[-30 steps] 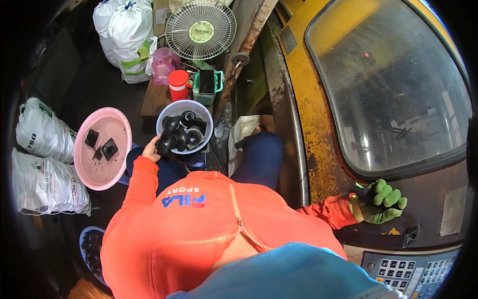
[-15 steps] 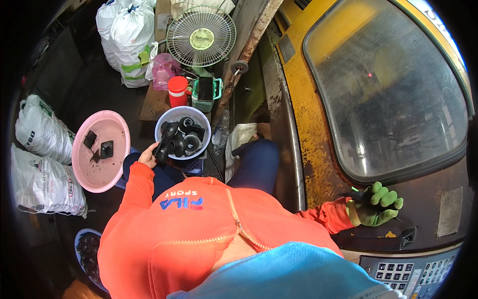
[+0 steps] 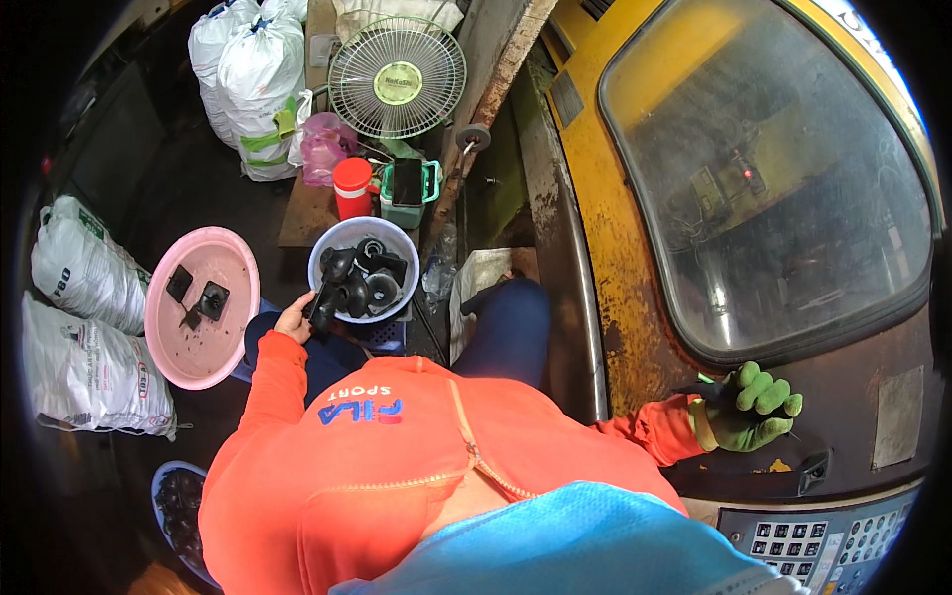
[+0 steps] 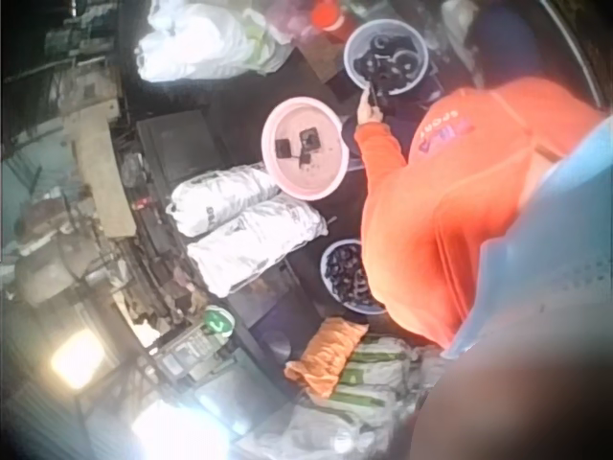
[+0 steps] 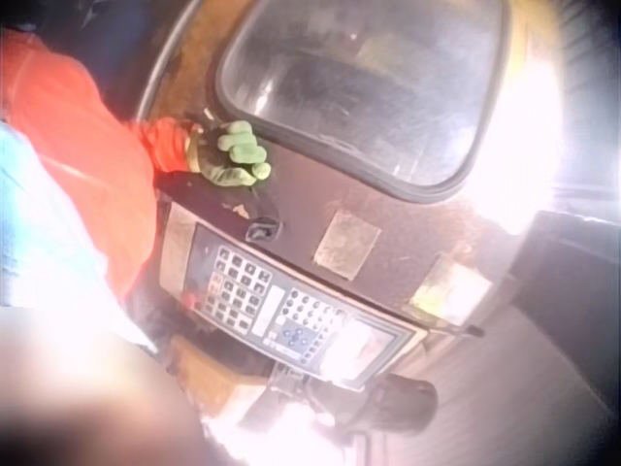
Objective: The person sits in a workshop and repeatedly picks up black molded parts from a blue basin, wipes each part with a green cloth, and places it into a pink basin. The person handles the parts one at a time, turning them over to wipe different surfaces.
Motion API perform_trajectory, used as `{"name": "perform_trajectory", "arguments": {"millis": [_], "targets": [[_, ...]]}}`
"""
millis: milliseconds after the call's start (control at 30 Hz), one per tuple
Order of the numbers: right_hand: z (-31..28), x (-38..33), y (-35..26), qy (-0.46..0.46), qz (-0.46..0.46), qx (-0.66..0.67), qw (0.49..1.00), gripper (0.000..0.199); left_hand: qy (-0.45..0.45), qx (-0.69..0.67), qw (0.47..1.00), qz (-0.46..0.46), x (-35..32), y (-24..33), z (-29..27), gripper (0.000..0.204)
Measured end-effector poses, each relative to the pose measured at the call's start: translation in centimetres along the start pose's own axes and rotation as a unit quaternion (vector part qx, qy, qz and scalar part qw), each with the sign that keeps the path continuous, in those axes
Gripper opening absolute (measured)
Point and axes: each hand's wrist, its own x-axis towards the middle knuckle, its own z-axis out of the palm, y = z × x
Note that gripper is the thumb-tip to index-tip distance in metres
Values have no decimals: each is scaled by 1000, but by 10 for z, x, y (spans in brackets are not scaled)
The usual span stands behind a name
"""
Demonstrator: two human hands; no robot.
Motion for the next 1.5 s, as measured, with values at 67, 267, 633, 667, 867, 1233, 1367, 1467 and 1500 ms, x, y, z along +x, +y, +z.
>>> {"name": "perform_trajectory", "arguments": {"millis": [67, 267, 633, 667, 867, 1233, 1367, 1467, 1500], "targets": [[0, -1, 0, 23, -11, -6, 1000, 18, 18, 10, 1000, 8, -1, 0, 0, 24], [-5, 2, -2, -30, 18, 25, 999, 19, 35, 21, 999, 6, 3, 0, -3, 25], [-6, 1, -1, -49, 12, 3, 999, 23, 58, 28, 998, 18, 3, -1, -4, 24], [-5, 1, -1, -49, 8, 4, 999, 24, 60, 32, 997, 19, 3, 0, -3, 24], [-5, 2, -1, -61, 17, 22, 998, 21, 72, 44, 996, 15, 0, 0, 1, 23], [-6, 0, -3, -21, 22, 14, 999, 20, 68, 52, 996, 8, 0, 1, 0, 22], [-8, 2, -1, -60, 10, 21, 998, 28, 77, 51, 996, 16, -1, 1, 0, 21], [-11, 1, 1, -82, 6, 12, 997, 32, 78, 51, 996, 15, -1, 2, 1, 20], [-12, 1, 1, -88, 7, 13, 996, 33, 77, 51, 996, 13, -1, 2, 1, 20]]}}
